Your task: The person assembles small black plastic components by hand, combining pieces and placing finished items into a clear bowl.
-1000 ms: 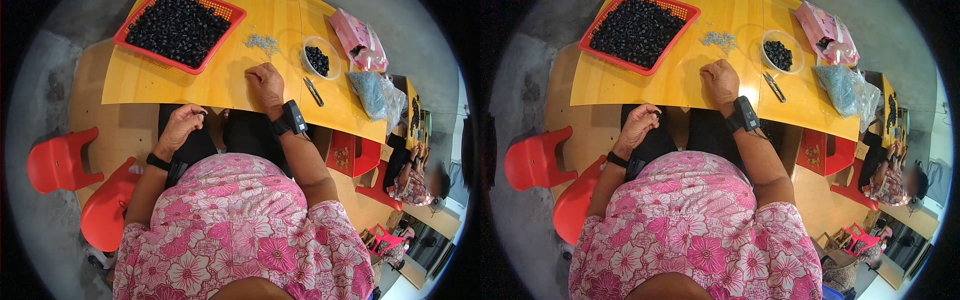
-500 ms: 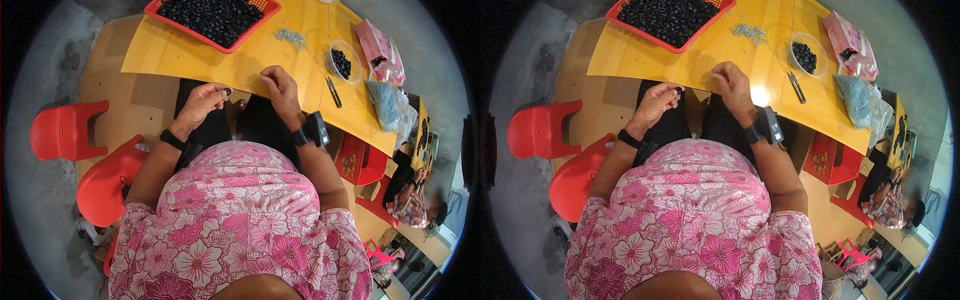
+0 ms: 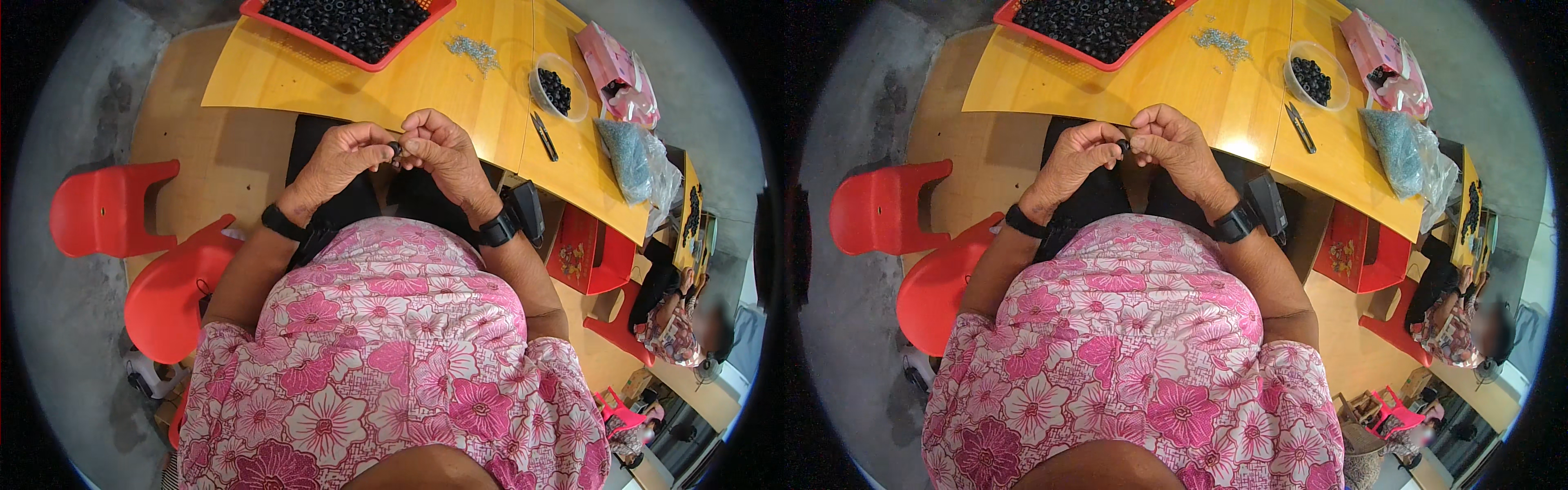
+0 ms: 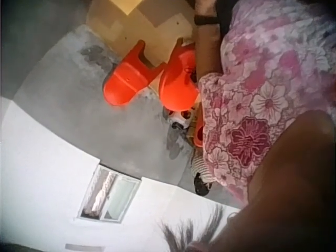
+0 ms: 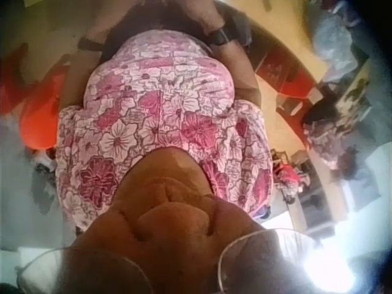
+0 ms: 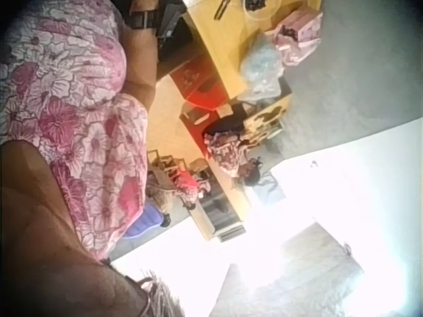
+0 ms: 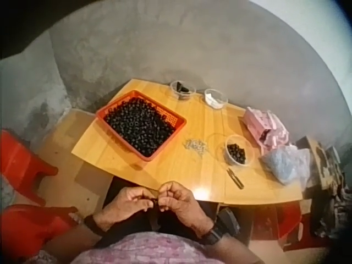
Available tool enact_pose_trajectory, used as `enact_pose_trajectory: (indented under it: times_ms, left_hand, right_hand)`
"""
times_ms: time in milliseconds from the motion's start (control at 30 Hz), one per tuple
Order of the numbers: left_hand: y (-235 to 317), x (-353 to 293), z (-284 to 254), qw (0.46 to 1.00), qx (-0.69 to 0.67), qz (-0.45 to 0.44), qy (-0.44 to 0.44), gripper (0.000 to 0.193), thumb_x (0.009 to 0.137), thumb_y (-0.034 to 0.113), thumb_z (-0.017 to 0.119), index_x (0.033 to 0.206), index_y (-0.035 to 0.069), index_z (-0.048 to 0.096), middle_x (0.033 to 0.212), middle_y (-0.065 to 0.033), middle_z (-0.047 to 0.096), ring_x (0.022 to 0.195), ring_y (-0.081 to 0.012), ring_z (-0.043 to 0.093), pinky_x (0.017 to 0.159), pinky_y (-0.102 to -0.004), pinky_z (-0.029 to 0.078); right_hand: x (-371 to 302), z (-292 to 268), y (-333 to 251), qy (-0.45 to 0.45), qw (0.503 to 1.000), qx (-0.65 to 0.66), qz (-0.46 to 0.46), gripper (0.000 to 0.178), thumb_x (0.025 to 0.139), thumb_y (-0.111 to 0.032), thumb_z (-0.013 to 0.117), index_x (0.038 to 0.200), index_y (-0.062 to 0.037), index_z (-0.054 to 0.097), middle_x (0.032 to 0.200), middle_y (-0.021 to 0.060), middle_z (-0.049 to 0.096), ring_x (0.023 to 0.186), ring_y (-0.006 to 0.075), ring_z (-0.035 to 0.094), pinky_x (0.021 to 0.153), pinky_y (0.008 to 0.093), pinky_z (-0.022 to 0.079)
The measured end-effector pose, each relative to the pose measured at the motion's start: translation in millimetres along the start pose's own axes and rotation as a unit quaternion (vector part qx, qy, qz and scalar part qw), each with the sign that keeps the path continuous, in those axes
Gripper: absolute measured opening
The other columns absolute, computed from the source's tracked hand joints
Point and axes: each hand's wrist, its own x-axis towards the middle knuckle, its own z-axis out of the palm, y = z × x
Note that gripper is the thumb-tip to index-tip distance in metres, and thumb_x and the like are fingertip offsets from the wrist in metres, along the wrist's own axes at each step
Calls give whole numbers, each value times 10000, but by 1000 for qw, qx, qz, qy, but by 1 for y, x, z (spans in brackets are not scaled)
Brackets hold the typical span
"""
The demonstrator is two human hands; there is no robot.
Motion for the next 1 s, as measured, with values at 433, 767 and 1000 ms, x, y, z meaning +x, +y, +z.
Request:
enact_pose_trajectory:
  times_ms: [433, 767, 1000]
  left_hand:
    - [4, 0, 8, 999, 23, 11, -24, 187, 852, 203, 655, 910, 28, 628, 771, 23, 577, 666, -46, 499, 615, -182, 416]
    - [-25, 9, -11, 987, -156, -24, -8, 152, 893, 173, 592, 973, 45, 609, 804, 28, 568, 665, -43, 511, 616, -173, 416]
    - [-61, 6, -37, 965, -256, -49, 1, 162, 878, 171, 622, 986, 52, 600, 803, 15, 579, 683, -57, 536, 648, -187, 449]
  right_hand:
    - [-4, 8, -2, 16, 1000, -7, 8, 207, 843, -111, 656, 1003, -42, 545, 826, 18, 601, 683, 82, 562, 601, 195, 456]
    - [7, 2, -10, 67, 998, -4, -7, 234, 928, -250, 536, 982, -26, 575, 735, -11, 537, 621, 76, 481, 611, 201, 422]
    - [60, -20, -56, 142, 932, -306, -130, 152, 853, -77, 579, 956, -2, 663, 818, 10, 630, 689, 66, 541, 614, 204, 435]
